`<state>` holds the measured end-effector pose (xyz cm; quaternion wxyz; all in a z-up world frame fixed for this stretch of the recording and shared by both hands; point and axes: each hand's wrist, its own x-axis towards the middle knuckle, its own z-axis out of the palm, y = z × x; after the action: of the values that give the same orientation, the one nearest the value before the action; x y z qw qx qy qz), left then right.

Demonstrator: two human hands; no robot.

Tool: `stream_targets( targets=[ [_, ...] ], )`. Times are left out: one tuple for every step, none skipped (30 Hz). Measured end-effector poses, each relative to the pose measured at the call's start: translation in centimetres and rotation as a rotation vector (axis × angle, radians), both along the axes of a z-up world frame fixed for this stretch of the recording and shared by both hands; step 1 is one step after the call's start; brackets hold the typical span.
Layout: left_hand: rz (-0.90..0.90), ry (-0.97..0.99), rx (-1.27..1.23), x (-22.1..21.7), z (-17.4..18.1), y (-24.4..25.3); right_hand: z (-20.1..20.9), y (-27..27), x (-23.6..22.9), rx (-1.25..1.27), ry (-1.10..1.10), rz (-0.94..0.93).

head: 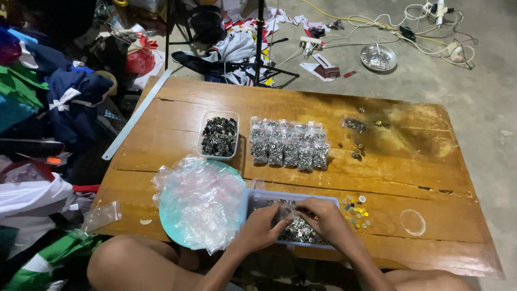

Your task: Sorting through a container of small metal rivets or buttons by hand on a wooden table.

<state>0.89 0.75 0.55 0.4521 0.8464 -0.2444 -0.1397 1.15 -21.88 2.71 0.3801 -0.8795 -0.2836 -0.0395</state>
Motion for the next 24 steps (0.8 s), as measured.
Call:
stream_targets(
  targets=[
    [-0.001, 0.005, 0.0, -0.1, -0.1, 0.0, 0.2, 0.0, -0.1, 0.0, 0.005, -0.001],
    [0.006, -0.009, 0.006, -0.1, -0.1, -0.1, 0.4, 0.1, -0.1, 0.041, 0.002, 0.009],
    [0.012, -0.023, 0.012, 0.0, 0.0, -0.1, 0.7, 0.1, -0.1, 0.082, -0.001, 0.019],
    [0.011, -0.03, 0.014, 0.0, -0.1, -0.1, 0.3, -0.1, 0.0, 0.083, -0.009, 0.018],
    [0.008, -0.034, 0.03, -0.1, -0.2, -0.1, -0.1, -0.4, 0.1, 0.089, -0.005, -0.001],
    [0.008, -0.033, 0.045, -0.3, -0.4, -0.2, -0.6, -0.6, 0.1, 0.093, 0.002, -0.017],
    [0.01, -0.037, 0.046, 0.0, -0.4, -0.1, -0.3, -0.4, 0.3, 0.094, -0.002, -0.015],
    [0.005, -0.043, 0.05, 0.0, -0.4, -0.2, 0.0, -0.3, 0.1, 0.071, -0.004, -0.02],
    [0.001, -0.048, 0.055, -0.1, -0.5, -0.2, 0.2, -0.2, 0.0, 0.048, -0.007, -0.025],
    [0.001, -0.047, 0.054, 0.0, -0.4, -0.2, 0.8, 0.2, 0.1, 0.047, -0.006, -0.024],
    [-0.007, -0.033, 0.036, 0.0, -0.3, -0.2, 1.4, 0.5, 0.1, 0.06, -0.013, 0.035],
    [-0.018, -0.016, 0.019, -0.1, -0.2, -0.2, 1.9, 0.8, 0.0, 0.073, -0.017, 0.092],
    [-0.02, -0.013, 0.02, -0.2, -0.3, -0.2, 1.7, 0.7, 0.0, 0.074, -0.014, 0.089],
    [-0.02, -0.024, 0.018, -0.1, -0.3, -0.2, 1.6, 0.7, 0.1, 0.06, -0.021, 0.109],
    [-0.02, -0.035, 0.017, 0.0, -0.3, -0.2, 1.6, 0.8, 0.1, 0.045, -0.028, 0.129],
    [-0.019, -0.039, 0.017, 0.1, -0.2, -0.2, 1.8, 0.7, 0.2, 0.045, -0.032, 0.13],
    [-0.018, -0.042, 0.01, 0.2, -0.1, -0.1, 2.1, 0.8, 0.3, 0.042, -0.014, 0.131],
    [-0.019, -0.039, 0.003, 0.1, -0.1, -0.1, 2.4, 0.7, 0.2, 0.039, 0.009, 0.131],
    [-0.02, -0.038, 0.003, 0.1, -0.3, -0.1, 2.4, 0.6, 0.1, 0.038, 0.01, 0.13],
    [-0.019, -0.032, 0.022, 0.1, -0.5, -0.1, 2.4, 0.5, 0.2, 0.039, 0.008, 0.127],
    [-0.018, -0.027, 0.042, 0.1, -0.7, -0.1, 2.4, 0.4, 0.2, 0.039, 0.005, 0.123],
    [-0.012, -0.023, 0.042, 0.1, -0.8, -0.1, 2.0, 0.3, 0.2, 0.039, 0.009, 0.13],
    [-0.004, -0.028, 0.036, 0.0, -0.8, 0.0, 1.6, 0.1, 0.1, 0.03, -0.018, 0.138],
    [-0.002, -0.036, 0.03, 0.3, -0.7, 0.0, 1.2, 0.0, 0.3, 0.02, -0.049, 0.141]
  ],
)
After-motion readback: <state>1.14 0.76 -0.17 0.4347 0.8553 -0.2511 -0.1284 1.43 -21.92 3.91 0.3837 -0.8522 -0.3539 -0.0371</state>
